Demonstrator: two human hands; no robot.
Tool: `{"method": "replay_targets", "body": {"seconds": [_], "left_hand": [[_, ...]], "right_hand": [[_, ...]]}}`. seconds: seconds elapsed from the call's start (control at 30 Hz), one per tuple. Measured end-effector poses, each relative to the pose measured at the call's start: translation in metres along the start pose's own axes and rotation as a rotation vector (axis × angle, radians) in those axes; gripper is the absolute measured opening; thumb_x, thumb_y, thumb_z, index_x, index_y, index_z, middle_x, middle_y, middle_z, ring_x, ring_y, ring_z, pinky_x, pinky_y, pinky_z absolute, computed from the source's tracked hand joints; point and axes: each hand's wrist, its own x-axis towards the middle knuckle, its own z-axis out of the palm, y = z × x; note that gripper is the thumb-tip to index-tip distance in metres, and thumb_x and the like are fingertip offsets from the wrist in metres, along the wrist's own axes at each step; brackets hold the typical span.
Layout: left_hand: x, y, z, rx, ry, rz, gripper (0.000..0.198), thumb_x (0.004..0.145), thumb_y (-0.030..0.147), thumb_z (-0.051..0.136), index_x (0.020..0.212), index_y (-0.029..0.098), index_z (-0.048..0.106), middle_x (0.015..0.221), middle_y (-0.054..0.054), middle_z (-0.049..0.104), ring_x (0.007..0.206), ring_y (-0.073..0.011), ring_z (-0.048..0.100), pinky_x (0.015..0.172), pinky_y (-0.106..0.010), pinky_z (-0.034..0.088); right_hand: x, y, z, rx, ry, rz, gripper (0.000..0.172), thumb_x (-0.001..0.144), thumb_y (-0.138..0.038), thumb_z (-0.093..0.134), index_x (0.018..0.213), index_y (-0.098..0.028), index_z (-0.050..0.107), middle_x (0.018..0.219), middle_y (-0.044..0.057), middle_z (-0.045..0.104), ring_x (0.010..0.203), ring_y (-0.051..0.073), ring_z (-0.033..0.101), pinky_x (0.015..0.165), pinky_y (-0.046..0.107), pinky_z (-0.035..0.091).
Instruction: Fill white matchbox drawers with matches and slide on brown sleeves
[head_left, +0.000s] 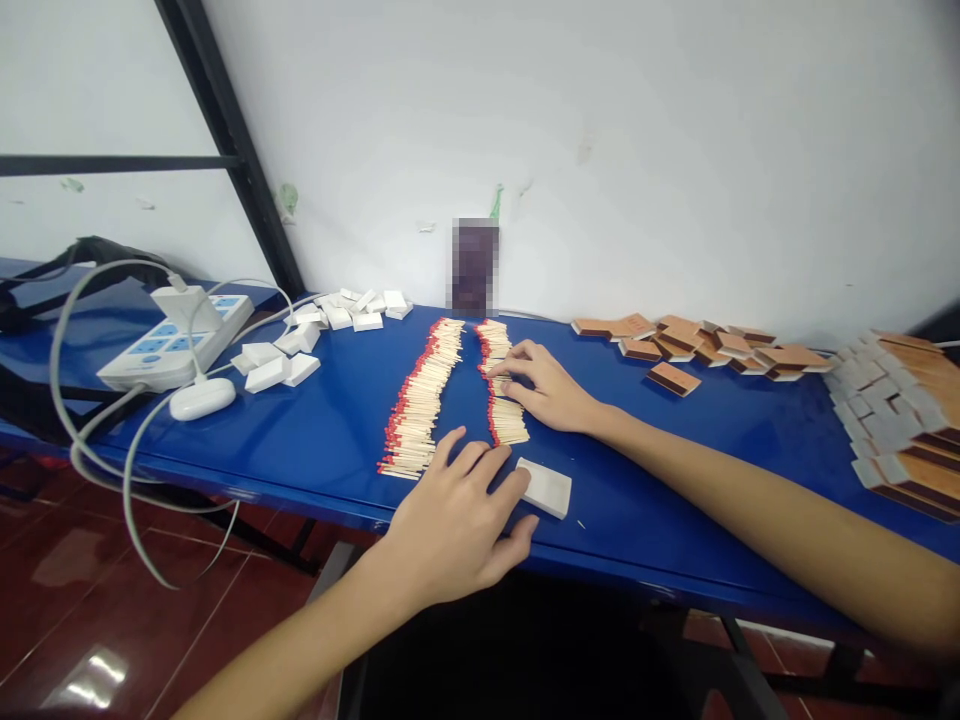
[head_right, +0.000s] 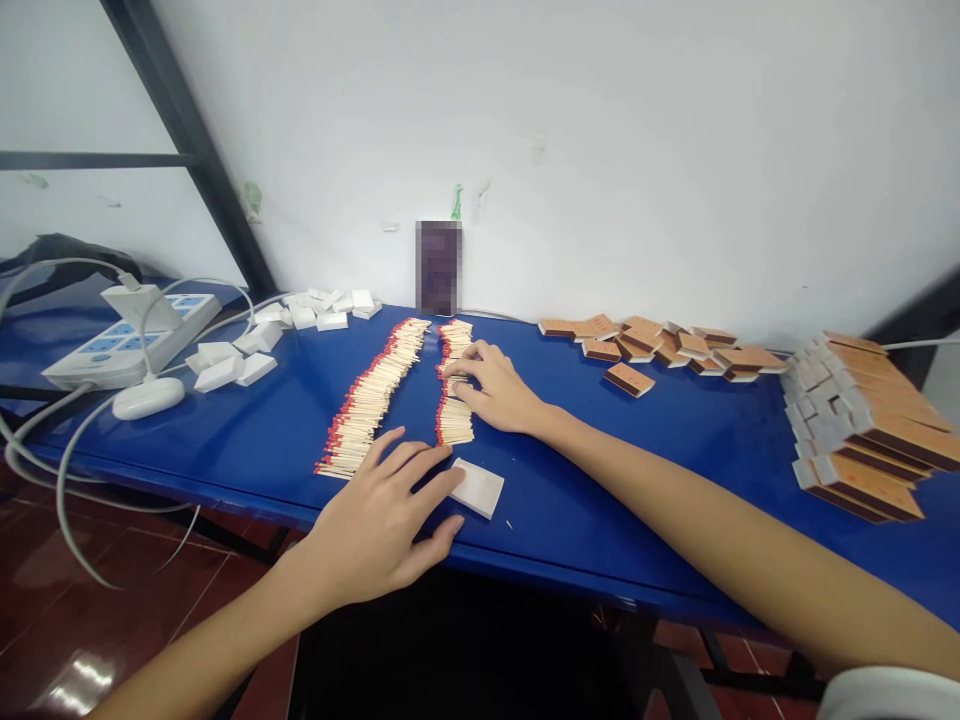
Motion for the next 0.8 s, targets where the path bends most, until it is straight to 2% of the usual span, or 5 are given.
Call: {"method": "replay_targets", "body": {"seconds": [0.3,0.47,0.6,0.8], "left_hand": [[-0.0007,0.0001,-0.0012,0.002,-0.003,-0.004,0.031,0.098,0.038,0.046,0.117,0.018,0.062,0.126,-0.011,0.063,0.113,-0.0291,0.058,0.111,-0.055,0.033],[-0.0009,-0.0004,-0.0012,0.001,-0.007,-0.004,0.031,0.099,0.037,0.046,0.118,0.018,0.061,0.126,-0.011,0.063,0.113,-0.0287,0.058,0.111,-0.054,0.033],[-0.0012,-0.0003,-0.0009,0.002,0.004,0.001,0.031,0.098,0.037,0.048,0.118,0.019,0.062,0.126,-0.011,0.063,0.113,-0.0287,0.058,0.111,-0.055,0.034],[-0.0008,-0.0002,-0.0007,0.006,-0.002,-0.001,0.031,0.098,0.038,0.047,0.118,0.018,0.062,0.125,-0.011,0.063,0.113,-0.0288,0.058,0.111,-0.054,0.034]], "right_hand": [[0.0004,0.0008,0.0032,-0.079,0.014,0.045,0.034,0.093,-0.03,0.047,0.117,-0.023,0.071,0.111,0.011,0.057,0.111,0.03,0.051,0.098,0.052,0.04],[-0.0009,-0.0001,0.0027,-0.091,0.014,0.004,0.037,0.093,-0.028,0.047,0.123,-0.024,0.068,0.115,0.011,0.057,0.111,0.03,0.05,0.096,0.052,0.04],[-0.0016,-0.0021,0.0006,-0.091,0.006,-0.025,0.035,0.093,-0.028,0.047,0.12,-0.023,0.068,0.117,0.011,0.057,0.111,0.029,0.05,0.095,0.05,0.039],[-0.0016,-0.0039,0.0007,-0.105,0.003,0.013,0.032,0.095,-0.029,0.046,0.114,-0.022,0.071,0.117,0.011,0.057,0.11,0.029,0.049,0.095,0.05,0.038]]}}
